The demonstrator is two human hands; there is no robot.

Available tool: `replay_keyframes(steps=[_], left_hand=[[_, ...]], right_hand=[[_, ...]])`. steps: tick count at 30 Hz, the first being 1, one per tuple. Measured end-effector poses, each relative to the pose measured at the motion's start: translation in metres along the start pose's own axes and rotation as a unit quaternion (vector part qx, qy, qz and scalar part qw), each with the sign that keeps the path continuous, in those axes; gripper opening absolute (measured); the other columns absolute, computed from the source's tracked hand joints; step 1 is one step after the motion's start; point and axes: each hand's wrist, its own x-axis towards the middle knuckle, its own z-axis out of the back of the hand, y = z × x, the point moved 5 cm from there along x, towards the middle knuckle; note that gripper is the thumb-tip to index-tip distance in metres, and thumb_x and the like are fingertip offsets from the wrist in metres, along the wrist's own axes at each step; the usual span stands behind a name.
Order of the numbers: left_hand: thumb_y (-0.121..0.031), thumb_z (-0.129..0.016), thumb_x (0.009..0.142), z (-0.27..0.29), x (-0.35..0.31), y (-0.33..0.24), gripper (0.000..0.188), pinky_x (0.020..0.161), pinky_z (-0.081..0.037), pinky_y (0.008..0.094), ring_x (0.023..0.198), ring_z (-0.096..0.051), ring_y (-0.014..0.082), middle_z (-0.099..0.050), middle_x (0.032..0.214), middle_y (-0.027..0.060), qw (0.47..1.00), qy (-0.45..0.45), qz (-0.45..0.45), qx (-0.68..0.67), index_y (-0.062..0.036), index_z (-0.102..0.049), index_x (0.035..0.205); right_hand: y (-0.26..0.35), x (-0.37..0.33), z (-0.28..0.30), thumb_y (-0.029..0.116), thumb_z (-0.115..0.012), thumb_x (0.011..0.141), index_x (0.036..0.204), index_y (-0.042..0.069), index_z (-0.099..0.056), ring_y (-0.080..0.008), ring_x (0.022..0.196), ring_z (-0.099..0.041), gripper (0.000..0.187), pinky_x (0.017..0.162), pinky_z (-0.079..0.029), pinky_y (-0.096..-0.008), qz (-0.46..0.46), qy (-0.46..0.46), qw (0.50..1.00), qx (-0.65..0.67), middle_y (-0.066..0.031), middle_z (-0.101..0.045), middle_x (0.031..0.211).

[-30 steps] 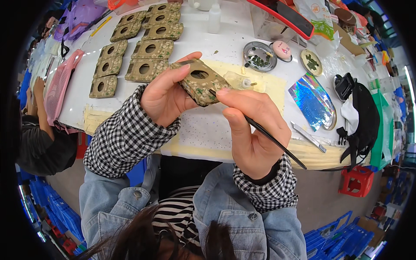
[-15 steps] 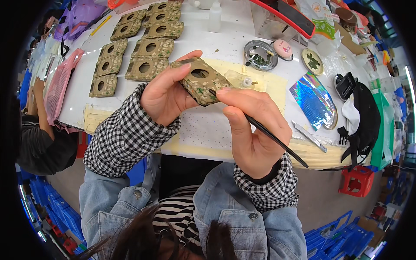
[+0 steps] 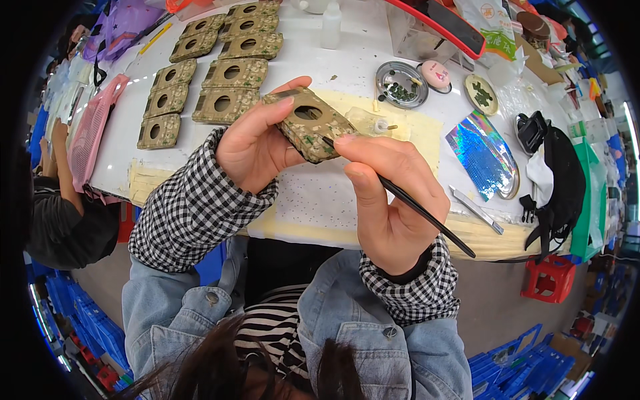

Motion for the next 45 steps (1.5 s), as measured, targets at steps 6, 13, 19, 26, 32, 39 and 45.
replay_keyframes(steps=[6, 13, 19, 26, 32, 39, 45], left_hand=[[-0.019, -0.052, 0.088, -0.001, -0.001, 0.0, 0.048, 0.082, -0.052, 0.0413, 0.101, -0.056, 0.0246, -0.048, 0.114, 0.0133, 1.0, -0.003, -0.003, 0.001, -0.0037, -0.029, 0.127], [-0.022, -0.039, 0.093, -0.004, -0.003, -0.002, 0.042, 0.089, -0.049, 0.039, 0.109, -0.054, 0.025, -0.051, 0.118, 0.015, 0.999, -0.002, 0.007, 0.032, -0.0044, -0.028, 0.13], [-0.023, -0.038, 0.093, -0.004, -0.005, -0.002, 0.038, 0.09, -0.048, 0.043, 0.112, -0.051, 0.0334, -0.049, 0.121, 0.021, 1.0, -0.018, 0.018, 0.005, -0.0084, -0.032, 0.128], [-0.029, -0.034, 0.094, -0.006, -0.004, -0.001, 0.038, 0.087, -0.051, 0.0434, 0.112, -0.05, 0.037, -0.047, 0.124, 0.0226, 0.999, -0.019, 0.046, -0.018, -0.0076, -0.038, 0.125], [-0.029, -0.034, 0.094, -0.003, -0.003, 0.0, 0.038, 0.083, -0.053, 0.0412, 0.111, -0.051, 0.037, -0.048, 0.123, 0.0213, 0.998, -0.03, 0.046, -0.028, -0.0062, -0.04, 0.124], [-0.029, -0.033, 0.095, -0.005, -0.004, 0.001, 0.038, 0.083, -0.054, 0.0408, 0.109, -0.053, 0.0363, -0.049, 0.123, 0.0193, 0.998, -0.034, 0.059, -0.017, -0.0066, -0.04, 0.125], [-0.028, -0.033, 0.095, -0.004, -0.004, 0.004, 0.037, 0.082, -0.053, 0.0408, 0.109, -0.053, 0.0356, -0.05, 0.123, 0.0177, 0.997, -0.016, 0.073, -0.026, -0.0092, -0.04, 0.126]], right_hand=[[0.0, 0.0, 0.0, 0.005, -0.061, 0.082, 0.091, -0.003, -0.063, -0.0224, 0.079, -0.06, 0.012, 0.072, -0.047, -0.0291, -0.002, -0.001, 1.0, -0.003, -0.0126, -0.065, 0.087], [0.0, -0.005, 0.007, 0.019, -0.054, 0.09, 0.098, -0.005, -0.059, -0.0208, 0.08, -0.06, 0.027, 0.076, -0.045, -0.0295, 0.034, -0.091, 0.992, 0.084, -0.014, -0.065, 0.087], [-0.009, -0.004, 0.028, 0.011, -0.049, 0.091, 0.1, -0.004, -0.054, -0.0157, 0.077, -0.055, 0.018, 0.071, -0.042, -0.0271, -0.002, -0.114, 0.993, -0.021, -0.0108, -0.061, 0.08], [-0.02, 0.008, 0.029, 0.001, -0.062, 0.077, 0.088, 0.001, -0.062, -0.0219, 0.069, -0.053, 0.01, 0.064, -0.042, -0.029, -0.018, -0.029, 0.959, -0.281, -0.0098, -0.057, 0.074], [-0.031, 0.009, 0.022, 0.002, -0.069, 0.071, 0.083, 0.002, -0.063, -0.0238, 0.068, -0.054, 0.014, 0.062, -0.043, -0.0316, -0.003, -0.002, 0.949, -0.315, -0.0088, -0.058, 0.071], [-0.021, 0.011, 0.026, -0.001, -0.069, 0.071, 0.08, 0.002, -0.063, -0.0221, 0.067, -0.053, 0.011, 0.061, -0.042, -0.0294, 0.022, -0.047, 0.953, -0.298, -0.0089, -0.057, 0.07], [0.011, 0.01, 0.025, -0.006, -0.06, 0.078, 0.09, -0.002, -0.06, -0.0155, 0.068, -0.05, 0.012, 0.064, -0.04, -0.0249, 0.005, -0.074, 0.99, -0.117, -0.0094, -0.058, 0.076]])
